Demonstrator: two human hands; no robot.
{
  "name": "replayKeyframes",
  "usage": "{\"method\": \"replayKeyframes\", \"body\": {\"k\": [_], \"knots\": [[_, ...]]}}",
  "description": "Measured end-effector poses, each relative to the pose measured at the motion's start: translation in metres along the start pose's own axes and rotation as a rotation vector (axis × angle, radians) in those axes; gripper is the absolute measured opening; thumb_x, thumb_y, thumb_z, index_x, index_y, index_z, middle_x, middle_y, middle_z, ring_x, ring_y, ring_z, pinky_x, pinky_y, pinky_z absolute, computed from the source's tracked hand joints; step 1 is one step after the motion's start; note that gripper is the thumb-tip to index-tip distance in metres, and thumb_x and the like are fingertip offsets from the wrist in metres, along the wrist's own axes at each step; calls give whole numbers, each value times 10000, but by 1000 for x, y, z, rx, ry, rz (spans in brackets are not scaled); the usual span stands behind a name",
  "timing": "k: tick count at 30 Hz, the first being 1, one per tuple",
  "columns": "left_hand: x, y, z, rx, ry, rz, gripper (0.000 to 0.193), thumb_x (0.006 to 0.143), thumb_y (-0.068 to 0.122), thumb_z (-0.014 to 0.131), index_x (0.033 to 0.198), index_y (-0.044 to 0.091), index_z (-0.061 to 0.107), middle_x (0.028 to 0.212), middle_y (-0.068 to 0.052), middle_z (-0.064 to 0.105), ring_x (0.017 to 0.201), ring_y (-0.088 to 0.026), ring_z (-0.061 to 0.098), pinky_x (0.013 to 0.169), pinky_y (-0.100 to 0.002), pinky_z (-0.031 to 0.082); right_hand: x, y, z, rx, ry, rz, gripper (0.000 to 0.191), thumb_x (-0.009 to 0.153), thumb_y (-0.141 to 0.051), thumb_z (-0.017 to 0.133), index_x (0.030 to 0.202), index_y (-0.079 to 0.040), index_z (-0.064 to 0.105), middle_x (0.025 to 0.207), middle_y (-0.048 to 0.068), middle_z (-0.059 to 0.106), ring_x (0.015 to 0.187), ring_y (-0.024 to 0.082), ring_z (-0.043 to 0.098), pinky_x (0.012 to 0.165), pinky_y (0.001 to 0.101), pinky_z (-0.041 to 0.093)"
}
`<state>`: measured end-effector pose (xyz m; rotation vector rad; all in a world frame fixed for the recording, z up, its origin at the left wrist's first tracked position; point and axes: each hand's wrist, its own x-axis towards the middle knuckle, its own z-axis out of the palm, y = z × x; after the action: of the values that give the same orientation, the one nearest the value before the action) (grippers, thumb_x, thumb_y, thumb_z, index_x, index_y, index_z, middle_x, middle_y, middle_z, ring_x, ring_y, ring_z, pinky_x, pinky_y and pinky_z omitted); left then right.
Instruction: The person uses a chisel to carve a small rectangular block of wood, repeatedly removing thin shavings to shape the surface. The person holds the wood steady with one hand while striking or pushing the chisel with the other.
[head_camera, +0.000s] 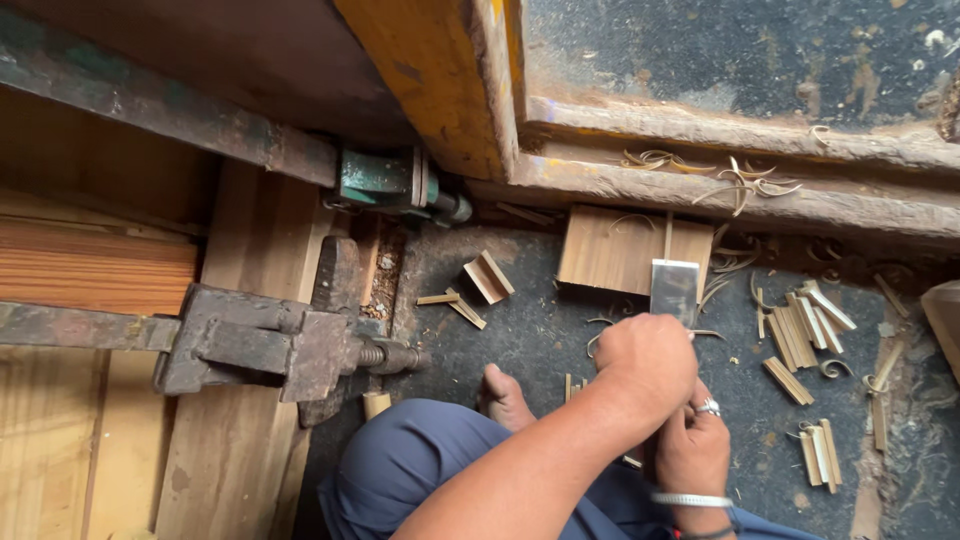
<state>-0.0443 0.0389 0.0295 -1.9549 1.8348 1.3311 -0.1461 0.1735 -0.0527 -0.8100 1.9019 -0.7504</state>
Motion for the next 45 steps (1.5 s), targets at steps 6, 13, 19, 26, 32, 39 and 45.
{"method": "replayKeyframes", "body": {"k": [6,13,19,26,32,39,45], "knots": [[23,5,-8,31,38,20,215,841,263,738,939,83,802,967,-130,782,901,-289,776,717,-407,619,33,-7,15,-59,46,-304,321,1002,-210,613,1254,-17,663,998,72,747,883,77,684,751,276,530],[49,-1,-28,-92,110,9,401,982,443,605,1013,94,800,1057,-149,774,991,-336,745,791,-478,601,33,-68,22,213,-29,-115,407,1052,-249,564,1436,-123,614,910,91,680,696,114,584,592,279,478],[53,-5,-41,-132,243,121,421,913,431,672,1031,32,734,1031,-203,743,984,-359,733,820,-476,584,-8,-94,-26,443,104,171,545,1053,-312,451,1596,-273,414,689,82,577,453,175,525,370,337,433],[70,-3,-36,-106,496,96,213,925,246,714,951,36,742,962,-206,757,925,-361,754,770,-458,606,-45,-39,-67,380,170,245,542,1021,-302,473,1561,-290,426,640,159,576,403,240,535,337,402,455],[65,-12,-48,-296,501,164,170,782,211,797,861,61,814,873,-178,771,831,-329,731,749,-444,572,-35,-42,-44,477,154,208,550,1008,-280,504,1556,-291,452,661,100,586,417,181,530,327,339,420],[61,-16,-51,-598,226,264,188,848,189,734,950,34,769,770,-71,783,632,-123,727,624,-294,583,-38,-65,-43,526,144,249,545,993,-302,521,1535,-287,463,681,88,599,430,168,543,329,332,435],[57,-3,-55,-670,222,374,224,857,190,718,1020,38,745,842,-48,775,676,-102,707,637,-283,575,-33,-68,-45,560,149,324,540,997,-305,521,1533,-273,472,685,99,600,439,174,552,334,336,435]]}}
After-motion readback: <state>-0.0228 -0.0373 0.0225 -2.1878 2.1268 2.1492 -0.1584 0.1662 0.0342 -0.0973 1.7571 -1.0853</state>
